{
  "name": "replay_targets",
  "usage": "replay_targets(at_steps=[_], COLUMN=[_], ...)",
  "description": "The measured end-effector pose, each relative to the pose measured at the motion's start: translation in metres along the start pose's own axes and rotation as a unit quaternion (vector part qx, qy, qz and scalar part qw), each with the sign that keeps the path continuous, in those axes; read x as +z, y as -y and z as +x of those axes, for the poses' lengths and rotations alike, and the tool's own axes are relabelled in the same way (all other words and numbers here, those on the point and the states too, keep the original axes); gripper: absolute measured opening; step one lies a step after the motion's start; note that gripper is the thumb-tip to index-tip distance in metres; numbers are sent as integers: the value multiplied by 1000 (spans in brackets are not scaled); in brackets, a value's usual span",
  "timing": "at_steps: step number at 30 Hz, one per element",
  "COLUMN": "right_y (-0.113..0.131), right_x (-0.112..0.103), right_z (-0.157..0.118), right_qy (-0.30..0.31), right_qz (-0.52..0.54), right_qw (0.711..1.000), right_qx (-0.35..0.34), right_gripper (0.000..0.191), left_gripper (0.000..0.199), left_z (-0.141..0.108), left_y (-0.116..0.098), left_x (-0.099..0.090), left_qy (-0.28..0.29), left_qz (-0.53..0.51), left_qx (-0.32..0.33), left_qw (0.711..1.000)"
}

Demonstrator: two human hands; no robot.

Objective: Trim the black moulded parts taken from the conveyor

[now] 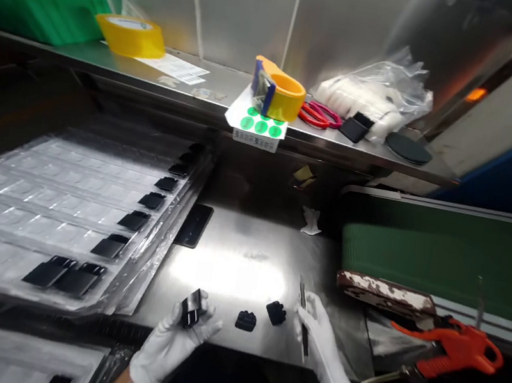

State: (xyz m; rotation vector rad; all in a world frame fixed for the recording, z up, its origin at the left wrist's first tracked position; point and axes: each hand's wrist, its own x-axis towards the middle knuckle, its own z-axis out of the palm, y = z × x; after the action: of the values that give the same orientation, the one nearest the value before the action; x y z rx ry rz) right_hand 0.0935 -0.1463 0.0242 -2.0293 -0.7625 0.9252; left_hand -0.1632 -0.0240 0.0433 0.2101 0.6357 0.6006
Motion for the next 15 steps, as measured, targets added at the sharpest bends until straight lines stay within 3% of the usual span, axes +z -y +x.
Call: replay_targets(at_steps=[2,3,4,6,8,10,12,13,15], right_y=[39,60,81,121,155,177,188,189,187], right_x=[-11,-18,-24,-35,-43,-46,-46,-45,-42], right_z=[-31,-47,-61,-84,-97,-103,-106,-107,-109], right_qy=[65,70,25,-18,-39,-56,-73,-81,-85], right_qz=[18,-20,-85,-189,-279,-381,-468,-491,-514], right_qw=[994,988,972,906,822,739,677,660,652], right_qx=[-80,-140,-217,-379,-495,-552,-563,-563,-551], right_gripper=[37,34,33,42,45,43,38,36,33], left_gripper=[42,40,41,48,51,42,34,32,36], left_z=[-14,-21,-27,-39,-48,-53,-54,-54,-53], left_y=[-3,-6,-9,-16,-23,-30,-32,-33,-31], left_x=[23,35,48,74,96,113,124,127,130], left_qy=[54,97,139,200,234,274,310,324,335], left_qz=[-24,-16,17,142,266,333,382,406,449], left_qx=[-11,-12,-9,3,9,30,87,120,171], left_qw=[998,995,990,969,935,902,866,846,810])
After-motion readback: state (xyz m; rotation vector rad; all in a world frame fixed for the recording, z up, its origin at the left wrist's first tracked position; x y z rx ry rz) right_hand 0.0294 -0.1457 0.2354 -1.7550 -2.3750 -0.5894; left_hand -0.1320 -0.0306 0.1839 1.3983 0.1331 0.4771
